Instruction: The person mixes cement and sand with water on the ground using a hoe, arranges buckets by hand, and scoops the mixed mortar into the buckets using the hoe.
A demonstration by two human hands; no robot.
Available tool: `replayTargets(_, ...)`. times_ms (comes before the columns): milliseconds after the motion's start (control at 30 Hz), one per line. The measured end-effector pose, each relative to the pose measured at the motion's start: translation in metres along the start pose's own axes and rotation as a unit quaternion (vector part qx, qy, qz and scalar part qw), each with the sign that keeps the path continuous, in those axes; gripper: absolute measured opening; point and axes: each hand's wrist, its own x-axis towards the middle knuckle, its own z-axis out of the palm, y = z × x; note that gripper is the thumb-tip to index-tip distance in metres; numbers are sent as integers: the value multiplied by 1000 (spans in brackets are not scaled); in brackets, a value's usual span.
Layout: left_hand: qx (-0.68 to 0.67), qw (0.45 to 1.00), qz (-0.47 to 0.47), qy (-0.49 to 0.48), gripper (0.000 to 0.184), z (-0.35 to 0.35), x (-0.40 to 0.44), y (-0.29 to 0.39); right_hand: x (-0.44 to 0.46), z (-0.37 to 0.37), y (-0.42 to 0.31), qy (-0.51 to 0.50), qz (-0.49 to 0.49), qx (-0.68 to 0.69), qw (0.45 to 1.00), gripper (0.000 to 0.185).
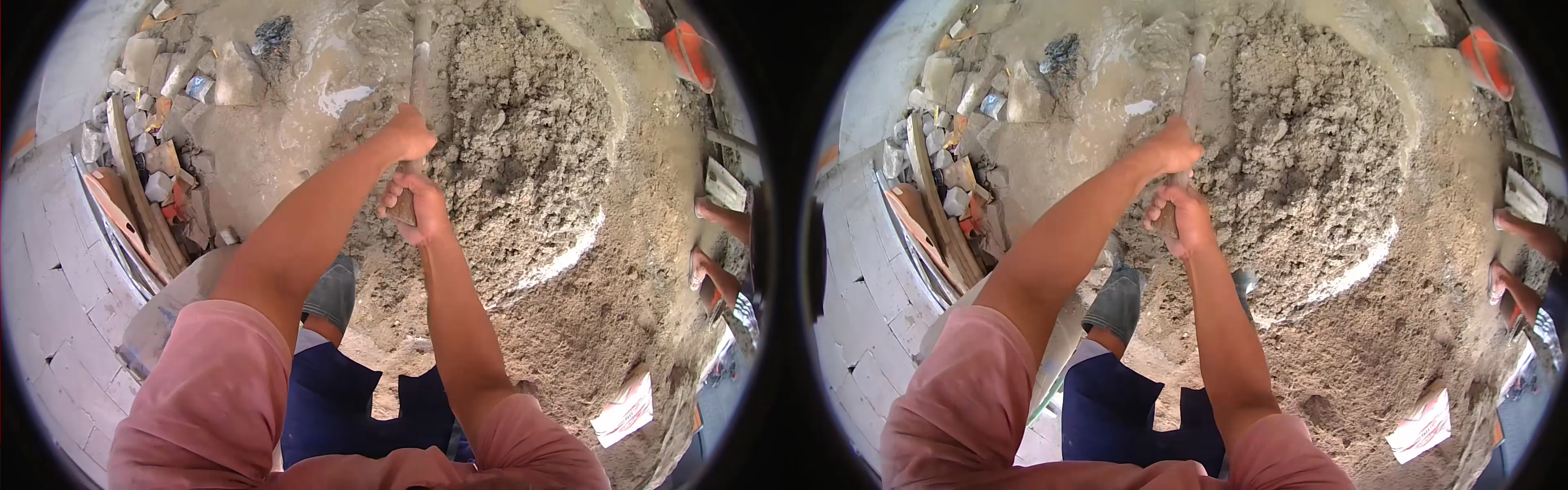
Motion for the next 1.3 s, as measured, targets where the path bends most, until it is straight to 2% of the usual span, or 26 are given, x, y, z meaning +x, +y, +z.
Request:
replayTargets(67,-35,998,-21,-37,78,34,-43,-8,-51,-4,20,44,18,13,999,7)
replayTargets(133,14,995,-31,-89,80,58,-89,8,-105,-6,33,88,31,47,995,7)
replayTargets(200,-170,976,-58,-126,67,102,-126,3,-161,-12,35,143,47,12,989,8)
replayTargets(233,-305,939,-44,-155,53,122,-155,10,-194,-17,33,177,54,-22,982,9)
replayTargets(300,-535,822,-29,-192,26,173,-192,15,-272,-32,36,171,54,-17,984,18)
replayTargets(333,-619,761,-49,-190,24,194,-216,23,-314,-33,43,173,71,-28,982,21)
replayTargets(400,-655,716,-124,-206,28,214,-275,42,-396,-46,67,221,101,-96,965,24)
replayTargets(467,-674,686,-118,-246,36,218,-325,47,-440,-50,80,236,150,-186,942,26)
replayTargets(500,-669,688,-103,-262,39,213,-328,43,-435,-54,85,229,140,-210,940,26)
replayTargets(533,-653,715,-74,-238,39,198,-316,41,-424,-58,91,220,128,-236,938,25)
replayTargets(600,-632,759,-4,-158,35,147,-266,38,-341,-53,85,112,59,-150,981,26)
replayTargets(633,-560,817,34,-131,34,105,-228,35,-282,-39,75,53,30,-140,988,26)
replayTargets(700,-437,896,76,15,40,16,-147,38,-151,0,53,-75,-12,-13,997,24)
replayTargets(767,-212,962,62,164,53,-77,-59,33,-21,53,27,-146,-60,25,987,25)
replayTargets(833,58,972,17,227,61,-151,26,16,90,99,7,-172,-85,77,978,14)
replayTargets(867,173,962,8,211,51,-180,89,-23,141,111,2,-195,-88,82,973,8)
replayTargets(933,302,947,-9,113,39,-186,75,-19,158,141,-6,-76,-84,35,993,7)
replayTargets(1000,322,945,-35,53,35,-165,39,-17,145,118,15,-86,-38,71,993,7)
replayTargets(1067,213,973,-74,43,37,-113,12,-48,96,88,44,-50,10,60,997,6)
replayTargets(1100,87,987,-136,8,37,-88,-14,-50,61,71,50,-22,31,33,999,6)
replayTargets(1133,53,989,-137,8,37,-63,-30,-65,31,56,56,-1,55,-8,998,9)
replayTargets(1167,108,988,-107,-1,44,-40,-45,-73,3,48,58,15,74,-14,997,12)
replayTargets(1200,-4,992,-126,-21,54,-14,-62,-83,-31,41,60,36,94,-18,995,14)
replayTargets(1267,-93,984,-148,-33,32,32,-105,-71,-92,32,51,60,112,-37,991,16)
replayTargets(1300,-193,966,-155,-76,32,50,-127,-59,-122,25,42,76,124,-39,989,17)
